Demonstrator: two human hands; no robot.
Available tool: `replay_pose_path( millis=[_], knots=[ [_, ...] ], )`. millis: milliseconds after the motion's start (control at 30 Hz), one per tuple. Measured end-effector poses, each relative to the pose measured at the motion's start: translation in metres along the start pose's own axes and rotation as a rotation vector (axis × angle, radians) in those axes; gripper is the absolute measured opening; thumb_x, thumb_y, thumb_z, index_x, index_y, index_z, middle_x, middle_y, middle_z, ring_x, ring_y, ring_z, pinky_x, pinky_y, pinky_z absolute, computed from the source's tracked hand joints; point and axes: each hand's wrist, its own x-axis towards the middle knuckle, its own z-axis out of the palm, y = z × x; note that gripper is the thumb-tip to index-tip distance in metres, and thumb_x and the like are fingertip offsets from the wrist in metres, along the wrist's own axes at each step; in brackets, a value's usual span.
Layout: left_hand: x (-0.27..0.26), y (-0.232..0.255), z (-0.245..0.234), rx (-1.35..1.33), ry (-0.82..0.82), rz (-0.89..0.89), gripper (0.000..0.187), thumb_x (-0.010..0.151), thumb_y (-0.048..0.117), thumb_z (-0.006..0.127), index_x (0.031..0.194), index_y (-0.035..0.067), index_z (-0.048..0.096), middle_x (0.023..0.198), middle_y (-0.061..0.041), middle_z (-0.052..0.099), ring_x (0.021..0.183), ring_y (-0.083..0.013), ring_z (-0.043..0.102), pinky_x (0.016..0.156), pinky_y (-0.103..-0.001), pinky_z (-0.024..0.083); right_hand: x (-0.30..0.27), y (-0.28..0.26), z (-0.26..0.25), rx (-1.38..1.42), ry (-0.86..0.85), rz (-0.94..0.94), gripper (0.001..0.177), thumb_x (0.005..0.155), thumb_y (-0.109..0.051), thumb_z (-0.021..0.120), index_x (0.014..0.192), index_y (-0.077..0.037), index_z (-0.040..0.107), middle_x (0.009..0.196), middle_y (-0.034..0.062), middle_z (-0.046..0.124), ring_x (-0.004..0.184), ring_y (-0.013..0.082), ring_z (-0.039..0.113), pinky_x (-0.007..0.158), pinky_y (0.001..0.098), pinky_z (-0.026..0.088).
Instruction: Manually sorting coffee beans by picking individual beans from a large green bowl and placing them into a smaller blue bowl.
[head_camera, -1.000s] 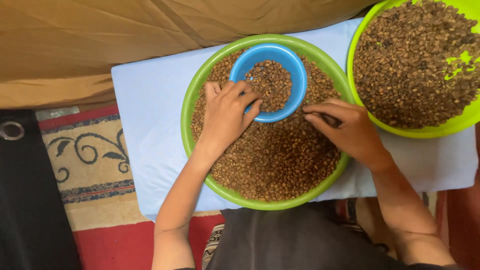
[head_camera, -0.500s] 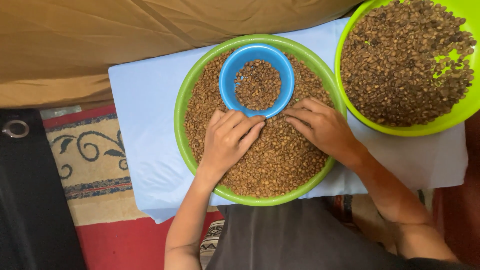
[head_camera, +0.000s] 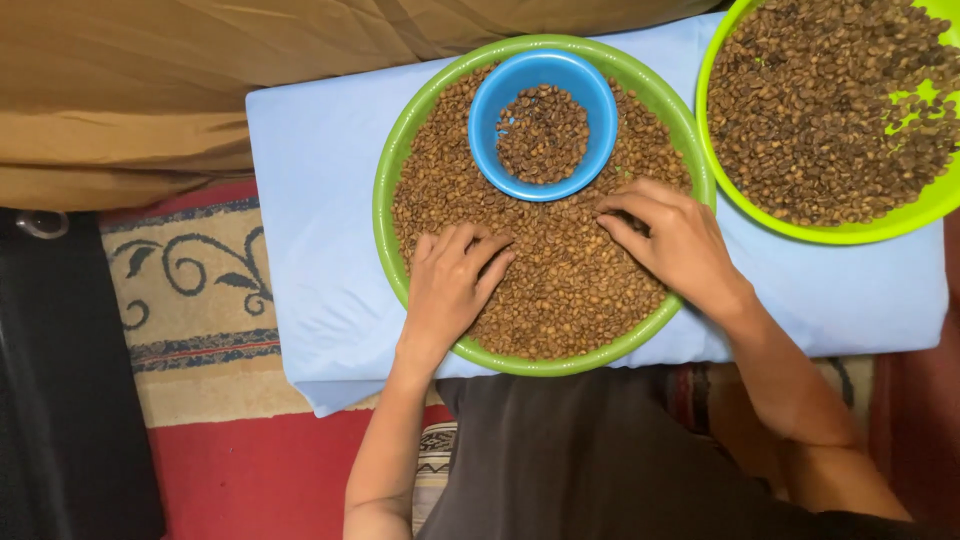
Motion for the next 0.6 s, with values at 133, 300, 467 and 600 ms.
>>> replay_pose_path(
  millis=[133, 300, 467, 600],
  knots=[
    [-0.013, -0.003, -0.001, -0.016, 0.000, -0.014, 0.015, 0.097, 0.024, 0.072, 0.110, 0.017, 0.076, 0.095, 0.000, 0.069, 0.091, -0.0194, 0.065, 0.081, -0.036, 0.036, -0.011, -0.004, 0.002, -0.019, -0.005, -0.003, 0.015, 0.098, -0.009, 0.073, 0.112, -0.005, 0.078, 0.104, 0.0131, 0.076, 0.092, 0.0338, 0.073, 0.078, 0.0450, 0.058],
    [-0.027, -0.008, 0.003, -0.019, 0.011, -0.018, 0.019, 0.098, 0.029, 0.072, 0.115, 0.021, 0.074, 0.097, 0.002, 0.071, 0.096, -0.0176, 0.066, 0.084, -0.034, 0.038, -0.019, -0.013, 0.006, -0.061, -0.003, -0.020, 0.014, 0.098, -0.009, 0.072, 0.110, -0.004, 0.078, 0.106, 0.0137, 0.076, 0.094, 0.0349, 0.073, 0.080, 0.0446, 0.058],
    [-0.034, -0.012, 0.000, -0.046, 0.011, -0.002, 0.016, 0.099, 0.029, 0.071, 0.113, 0.022, 0.074, 0.095, 0.003, 0.072, 0.093, -0.0157, 0.065, 0.085, -0.034, 0.036, -0.025, -0.023, 0.007, -0.125, -0.019, -0.026, 0.020, 0.099, -0.014, 0.071, 0.115, -0.003, 0.077, 0.109, 0.0153, 0.076, 0.102, 0.0349, 0.073, 0.089, 0.0463, 0.058],
    [-0.036, -0.016, -0.003, -0.060, 0.029, 0.015, 0.014, 0.100, 0.029, 0.071, 0.111, 0.021, 0.075, 0.093, 0.003, 0.072, 0.091, -0.0164, 0.065, 0.085, -0.034, 0.037, -0.024, -0.040, 0.004, -0.150, -0.066, -0.029, 0.020, 0.098, -0.014, 0.070, 0.111, -0.001, 0.078, 0.103, 0.0174, 0.076, 0.099, 0.0328, 0.074, 0.087, 0.0440, 0.059]
  ],
)
